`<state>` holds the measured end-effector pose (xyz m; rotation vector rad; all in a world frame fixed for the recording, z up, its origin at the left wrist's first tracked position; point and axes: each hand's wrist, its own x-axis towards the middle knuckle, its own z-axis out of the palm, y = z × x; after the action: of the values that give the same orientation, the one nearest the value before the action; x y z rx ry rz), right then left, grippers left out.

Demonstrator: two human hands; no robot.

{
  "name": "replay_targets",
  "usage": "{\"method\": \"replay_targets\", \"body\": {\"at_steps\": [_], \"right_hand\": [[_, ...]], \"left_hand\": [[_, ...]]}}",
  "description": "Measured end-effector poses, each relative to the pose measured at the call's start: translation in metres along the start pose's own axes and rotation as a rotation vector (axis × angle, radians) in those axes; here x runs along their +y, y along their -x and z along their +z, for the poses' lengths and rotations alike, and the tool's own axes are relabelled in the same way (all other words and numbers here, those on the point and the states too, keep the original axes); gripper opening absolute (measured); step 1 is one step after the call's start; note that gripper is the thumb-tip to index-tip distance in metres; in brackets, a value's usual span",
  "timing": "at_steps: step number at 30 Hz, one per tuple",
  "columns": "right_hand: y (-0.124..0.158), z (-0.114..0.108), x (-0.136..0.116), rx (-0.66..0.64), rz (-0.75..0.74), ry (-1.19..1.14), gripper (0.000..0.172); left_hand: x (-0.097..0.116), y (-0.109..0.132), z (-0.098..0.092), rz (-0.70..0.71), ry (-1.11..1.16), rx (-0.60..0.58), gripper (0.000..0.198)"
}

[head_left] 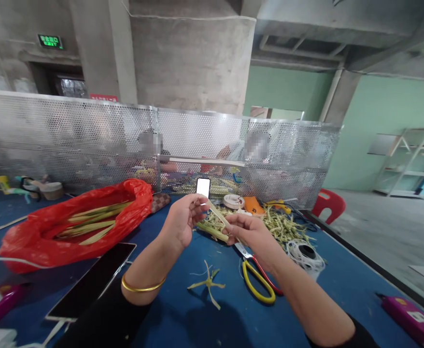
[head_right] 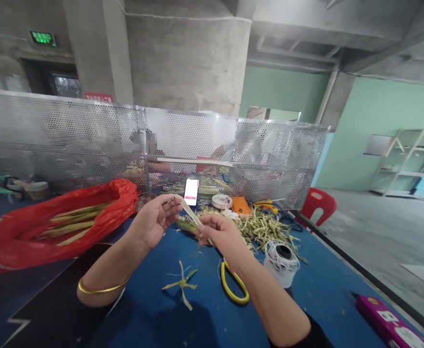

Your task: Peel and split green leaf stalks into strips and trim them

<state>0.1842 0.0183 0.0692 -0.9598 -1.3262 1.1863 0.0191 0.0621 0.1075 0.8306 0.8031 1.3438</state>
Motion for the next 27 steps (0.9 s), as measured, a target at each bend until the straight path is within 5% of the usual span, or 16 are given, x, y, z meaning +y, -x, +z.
{"method": "replay_targets", "body": {"at_steps": [6,11,15,27], "right_hand": [[-0.004,-0.001,0.008,0.127,-0.126,0.076,0.022],[-0.002,0.004,0.01,0.129,-0.15,0.131,0.026],[-0.002,0.005,0.01,0.101,-0.145,0.167,0.03],[-0.002,-0.001,0.006,0.043,-0.121,0.172,0.021]], "left_hand": [[-0.017,0.005,0.005,0.169,-0.191,-0.045,0.035],[-0.04,0.012,0.011,0.126,-0.374,-0.231,0.023],[-0.044,0.011,0.01,0.181,-0.386,-0.16,0.023],[-0.02,0.001,0.003,0.03,-0.165,-0.011,0.02]]}}
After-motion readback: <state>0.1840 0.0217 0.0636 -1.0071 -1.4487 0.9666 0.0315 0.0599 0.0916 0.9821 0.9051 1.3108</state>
